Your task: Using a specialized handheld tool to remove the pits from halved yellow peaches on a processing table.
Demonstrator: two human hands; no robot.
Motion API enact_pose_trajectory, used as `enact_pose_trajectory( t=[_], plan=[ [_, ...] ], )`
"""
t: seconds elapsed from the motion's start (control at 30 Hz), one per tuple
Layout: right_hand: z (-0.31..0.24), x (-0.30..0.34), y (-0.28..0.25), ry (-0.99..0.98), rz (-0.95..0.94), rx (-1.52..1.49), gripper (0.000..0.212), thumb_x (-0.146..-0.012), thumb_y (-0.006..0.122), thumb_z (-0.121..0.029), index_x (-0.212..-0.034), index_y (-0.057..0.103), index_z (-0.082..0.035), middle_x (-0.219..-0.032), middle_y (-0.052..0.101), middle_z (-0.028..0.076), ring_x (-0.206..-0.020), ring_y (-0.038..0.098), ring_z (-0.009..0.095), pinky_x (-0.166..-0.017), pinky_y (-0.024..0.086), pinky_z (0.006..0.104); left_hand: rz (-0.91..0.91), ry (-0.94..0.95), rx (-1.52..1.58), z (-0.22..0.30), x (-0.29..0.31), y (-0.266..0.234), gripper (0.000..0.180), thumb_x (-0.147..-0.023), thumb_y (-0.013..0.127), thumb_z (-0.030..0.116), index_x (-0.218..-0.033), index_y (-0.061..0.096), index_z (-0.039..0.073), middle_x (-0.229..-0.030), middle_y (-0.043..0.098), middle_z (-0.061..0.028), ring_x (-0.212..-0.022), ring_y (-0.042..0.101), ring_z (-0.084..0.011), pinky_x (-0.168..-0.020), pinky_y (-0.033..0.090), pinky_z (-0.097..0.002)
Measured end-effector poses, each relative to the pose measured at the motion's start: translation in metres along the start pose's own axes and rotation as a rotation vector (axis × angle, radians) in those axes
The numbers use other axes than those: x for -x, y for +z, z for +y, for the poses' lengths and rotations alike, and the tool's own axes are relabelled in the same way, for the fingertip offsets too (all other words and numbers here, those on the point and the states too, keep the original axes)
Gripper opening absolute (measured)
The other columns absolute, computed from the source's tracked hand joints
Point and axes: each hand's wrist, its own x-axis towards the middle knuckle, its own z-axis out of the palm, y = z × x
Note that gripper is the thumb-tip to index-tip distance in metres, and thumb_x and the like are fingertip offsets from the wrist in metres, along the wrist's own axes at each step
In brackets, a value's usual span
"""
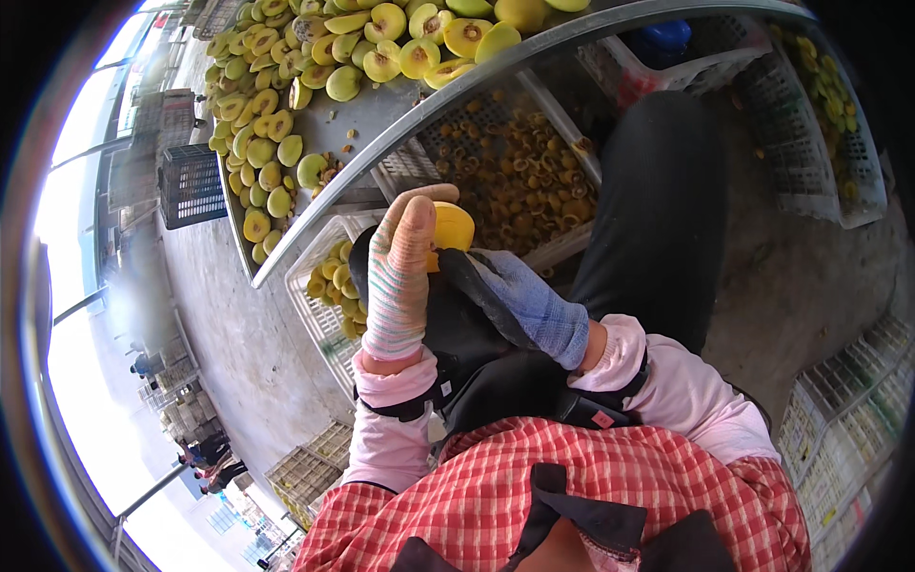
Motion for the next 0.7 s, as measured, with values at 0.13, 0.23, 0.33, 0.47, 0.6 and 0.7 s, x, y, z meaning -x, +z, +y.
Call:
enact_pose_trajectory(
  t=[0.13, 0.23, 0.33, 0.47, 0.6, 0.7],
  plan=[
    [0.006, 0.006, 0.000, 0.395, -0.442, -0.842, 0.047, -0.095, 0.044, -0.051, -0.093, 0.060, -0.006, -0.057, 0.048, 0.001, -0.038, 0.042, 0.007, -0.032, 0.033, 0.0196, -0.074, 0.016, 0.079, 0.000, 0.006, -0.002, 0.042, -0.088, 0.061, 0.043, -0.102, 0.063, 0.004, -0.081, 0.060, 0.0005, -0.066, 0.048, -0.0032, -0.059, 0.038, -0.0176],
    [0.016, 0.007, 0.005, 0.511, -0.756, -1.247, 0.053, -0.095, 0.038, -0.056, -0.087, 0.058, -0.007, -0.055, 0.046, 0.001, -0.036, 0.039, 0.007, -0.029, 0.032, 0.0191, -0.216, -0.032, 0.210, -0.008, 0.005, -0.001, 0.045, -0.087, 0.061, 0.045, -0.101, 0.062, 0.003, -0.080, 0.061, -0.0005, -0.066, 0.048, -0.0032, -0.060, 0.038, -0.0170],
    [0.019, 0.007, 0.010, 0.477, -0.824, -1.405, 0.053, -0.096, 0.036, -0.055, -0.087, 0.057, -0.007, -0.055, 0.045, 0.001, -0.036, 0.038, 0.007, -0.029, 0.032, 0.0192, -0.161, -0.136, 0.420, -0.014, 0.005, 0.008, 0.049, -0.084, 0.062, 0.050, -0.101, 0.062, 0.004, -0.082, 0.062, -0.0052, -0.064, 0.052, -0.0094, -0.062, 0.043, -0.0212],
    [0.020, -0.003, -0.002, 0.336, -0.696, -1.218, 0.052, -0.096, 0.035, -0.054, -0.089, 0.053, -0.006, -0.058, 0.046, 0.003, -0.038, 0.040, 0.009, -0.031, 0.034, 0.0217, 0.163, -0.340, 0.768, -0.026, -0.005, 0.025, 0.050, -0.086, 0.056, 0.053, -0.098, 0.061, 0.004, -0.077, 0.061, -0.0095, -0.062, 0.055, -0.0162, -0.059, 0.046, -0.0257],
    [0.027, -0.015, -0.025, 0.269, -0.724, -1.263, 0.051, -0.098, 0.033, -0.051, -0.092, 0.052, -0.004, -0.060, 0.047, 0.005, -0.042, 0.045, 0.012, -0.032, 0.037, 0.0240, 0.096, -0.189, 0.692, -0.051, -0.002, -0.033, 0.046, -0.091, 0.049, 0.048, -0.100, 0.060, 0.004, -0.083, 0.060, -0.0089, -0.069, 0.058, -0.0115, -0.060, 0.047, -0.0216],
    [0.031, -0.012, -0.028, 0.344, -0.721, -1.281, 0.052, -0.098, 0.034, -0.051, -0.097, 0.054, -0.003, -0.062, 0.049, 0.006, -0.042, 0.045, 0.012, -0.032, 0.036, 0.0239, 0.567, 0.213, 0.064, -0.040, 0.015, -0.079, 0.045, -0.091, 0.052, 0.045, -0.106, 0.060, 0.003, -0.088, 0.061, -0.0090, -0.079, 0.058, -0.0123, -0.068, 0.049, -0.0251]
  ],
)
